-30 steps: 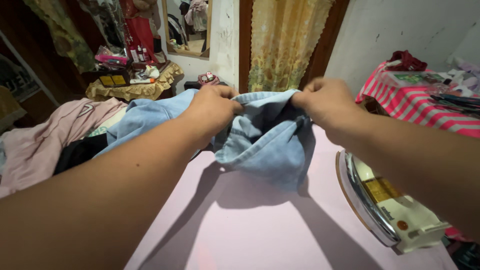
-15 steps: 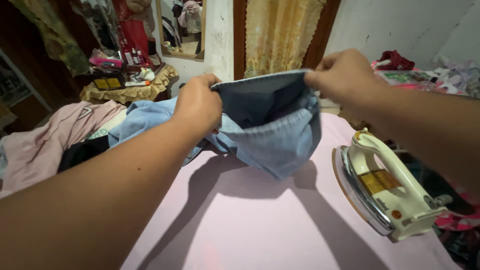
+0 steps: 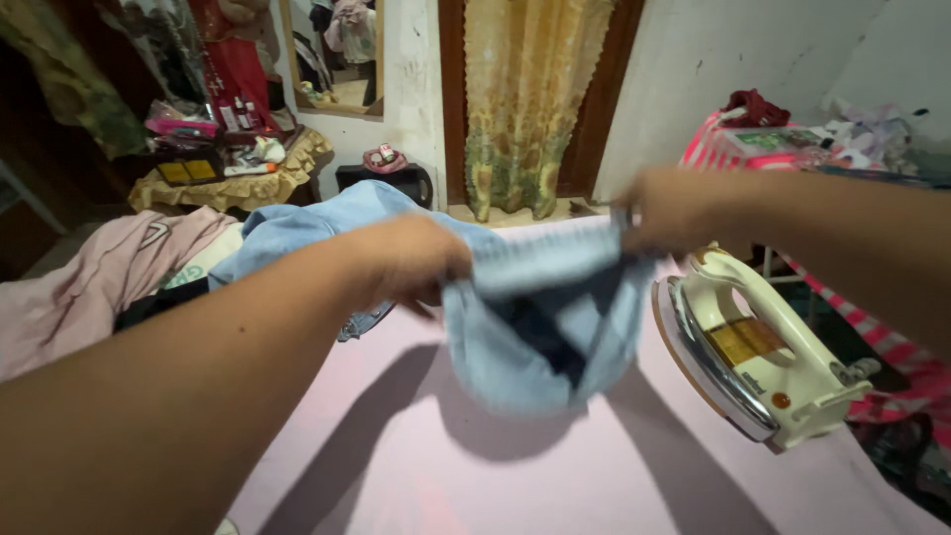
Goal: The person irons a pair of light blue jeans on a pink ironing board. They smooth the fabric, fold the legs, and use a white electric iron to press the denim, moving the iron back and forth across the legs and waist area.
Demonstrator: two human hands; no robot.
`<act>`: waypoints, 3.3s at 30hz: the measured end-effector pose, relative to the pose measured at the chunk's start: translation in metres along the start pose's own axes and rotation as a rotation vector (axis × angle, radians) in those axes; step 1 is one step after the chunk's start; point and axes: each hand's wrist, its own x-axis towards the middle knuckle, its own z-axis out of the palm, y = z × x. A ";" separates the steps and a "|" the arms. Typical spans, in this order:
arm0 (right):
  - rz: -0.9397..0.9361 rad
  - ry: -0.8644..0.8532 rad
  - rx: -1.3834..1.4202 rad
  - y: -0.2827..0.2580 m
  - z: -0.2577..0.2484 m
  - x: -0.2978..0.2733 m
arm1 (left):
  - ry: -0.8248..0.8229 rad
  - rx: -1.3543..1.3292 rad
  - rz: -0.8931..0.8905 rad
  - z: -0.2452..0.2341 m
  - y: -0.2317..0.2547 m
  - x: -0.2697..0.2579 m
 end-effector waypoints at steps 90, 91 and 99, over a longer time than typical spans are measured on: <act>0.894 -0.176 0.602 0.069 0.194 0.013 | 0.525 -0.883 -0.186 -0.118 -0.129 0.095; 0.896 -0.190 0.630 0.071 0.195 0.012 | 0.536 -0.873 -0.175 -0.116 -0.126 0.094; 0.810 -0.056 0.920 0.079 0.202 0.013 | 0.462 -0.823 -0.327 -0.099 -0.115 0.087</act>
